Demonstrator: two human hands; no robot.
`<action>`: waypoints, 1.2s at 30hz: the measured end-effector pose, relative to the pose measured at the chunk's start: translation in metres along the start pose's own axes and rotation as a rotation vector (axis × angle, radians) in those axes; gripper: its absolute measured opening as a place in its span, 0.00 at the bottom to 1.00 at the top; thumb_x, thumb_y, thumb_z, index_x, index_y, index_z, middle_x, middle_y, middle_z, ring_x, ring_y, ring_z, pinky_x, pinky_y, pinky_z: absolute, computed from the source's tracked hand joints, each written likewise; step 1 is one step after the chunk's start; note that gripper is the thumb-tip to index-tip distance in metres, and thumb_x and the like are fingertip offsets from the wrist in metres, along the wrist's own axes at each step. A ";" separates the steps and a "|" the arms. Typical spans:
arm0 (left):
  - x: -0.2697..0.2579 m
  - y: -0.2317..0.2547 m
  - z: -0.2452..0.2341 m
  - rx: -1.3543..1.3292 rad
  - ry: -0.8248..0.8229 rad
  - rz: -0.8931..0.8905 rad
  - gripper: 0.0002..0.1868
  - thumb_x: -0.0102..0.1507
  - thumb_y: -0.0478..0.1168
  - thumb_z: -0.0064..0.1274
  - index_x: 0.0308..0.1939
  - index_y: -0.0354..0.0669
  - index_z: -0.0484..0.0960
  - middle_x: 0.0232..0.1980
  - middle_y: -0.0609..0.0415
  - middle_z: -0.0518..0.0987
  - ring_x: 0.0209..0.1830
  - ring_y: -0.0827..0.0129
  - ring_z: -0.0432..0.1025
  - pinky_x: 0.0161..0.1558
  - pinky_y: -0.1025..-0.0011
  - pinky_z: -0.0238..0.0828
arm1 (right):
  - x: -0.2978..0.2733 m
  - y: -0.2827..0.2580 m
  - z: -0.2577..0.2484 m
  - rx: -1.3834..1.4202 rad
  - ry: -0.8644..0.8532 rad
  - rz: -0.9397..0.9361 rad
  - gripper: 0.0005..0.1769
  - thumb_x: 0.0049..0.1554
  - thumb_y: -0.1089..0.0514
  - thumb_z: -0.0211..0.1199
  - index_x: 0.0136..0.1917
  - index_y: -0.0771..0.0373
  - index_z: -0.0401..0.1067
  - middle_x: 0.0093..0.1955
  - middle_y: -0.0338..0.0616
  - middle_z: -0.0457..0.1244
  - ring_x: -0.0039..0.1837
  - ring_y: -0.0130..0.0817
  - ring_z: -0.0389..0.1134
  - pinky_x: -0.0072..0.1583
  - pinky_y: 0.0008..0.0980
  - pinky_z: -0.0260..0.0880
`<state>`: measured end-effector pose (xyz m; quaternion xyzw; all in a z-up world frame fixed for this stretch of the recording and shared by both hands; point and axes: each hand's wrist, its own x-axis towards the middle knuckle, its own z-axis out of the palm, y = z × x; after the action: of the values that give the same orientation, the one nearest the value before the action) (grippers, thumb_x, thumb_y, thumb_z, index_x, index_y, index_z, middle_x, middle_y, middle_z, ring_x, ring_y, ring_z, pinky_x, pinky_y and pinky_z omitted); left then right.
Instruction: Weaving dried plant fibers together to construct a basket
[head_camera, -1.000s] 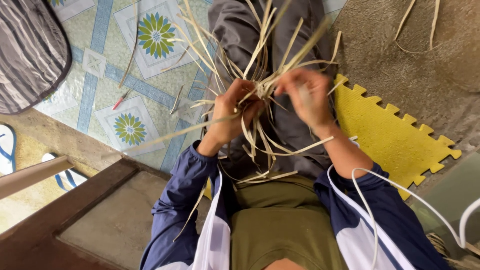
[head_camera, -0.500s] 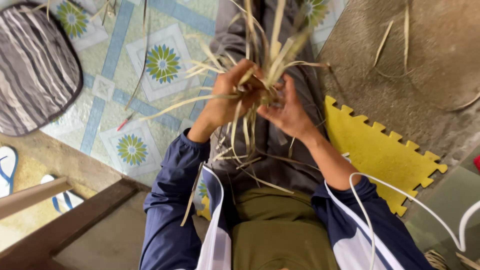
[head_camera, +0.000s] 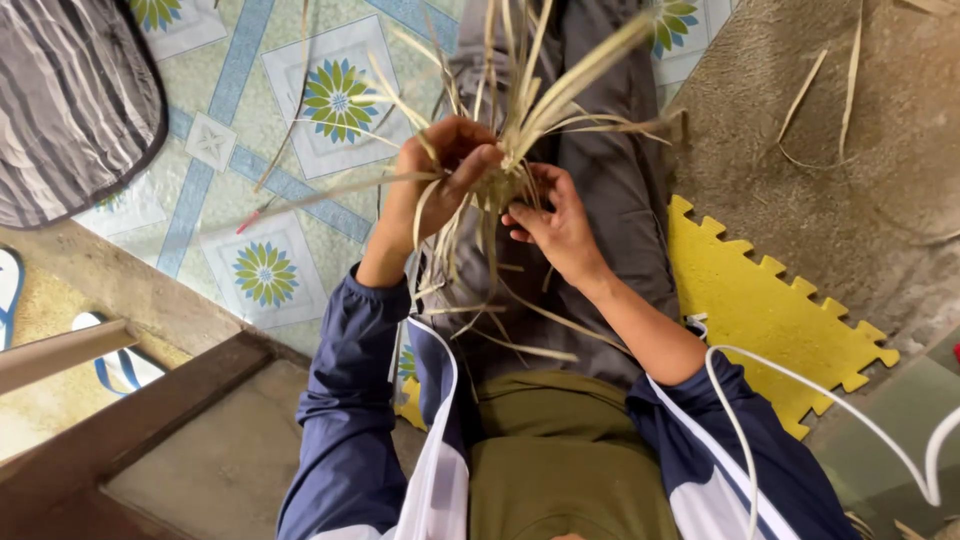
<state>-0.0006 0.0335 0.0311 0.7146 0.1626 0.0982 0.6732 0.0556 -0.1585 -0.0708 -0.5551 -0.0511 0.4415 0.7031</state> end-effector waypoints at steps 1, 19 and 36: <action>-0.002 -0.006 -0.001 -0.001 0.000 0.000 0.08 0.69 0.38 0.57 0.50 0.38 0.80 0.39 0.44 0.83 0.39 0.63 0.79 0.44 0.67 0.77 | 0.000 0.001 -0.002 -0.001 0.000 0.000 0.31 0.61 0.65 0.65 0.72 0.60 0.54 0.59 0.47 0.62 0.49 0.37 0.75 0.47 0.29 0.84; -0.016 -0.038 -0.003 -0.121 0.004 -0.034 0.10 0.62 0.30 0.65 0.47 0.34 0.83 0.38 0.47 0.83 0.38 0.68 0.78 0.44 0.71 0.77 | 0.023 -0.058 -0.011 -0.598 -0.107 -0.631 0.07 0.56 0.65 0.75 0.49 0.62 0.83 0.49 0.43 0.66 0.50 0.30 0.70 0.53 0.27 0.71; 0.008 -0.005 0.009 -0.255 -0.543 -0.065 0.14 0.62 0.29 0.63 0.50 0.34 0.76 0.40 0.46 0.84 0.39 0.69 0.78 0.48 0.69 0.76 | 0.005 -0.103 -0.035 -0.657 -0.463 -0.492 0.16 0.55 0.62 0.74 0.55 0.62 0.74 0.55 0.46 0.67 0.52 0.39 0.67 0.51 0.35 0.67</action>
<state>0.0093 0.0279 0.0246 0.6189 -0.0142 -0.0986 0.7791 0.1357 -0.1803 -0.0012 -0.6064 -0.4736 0.3346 0.5440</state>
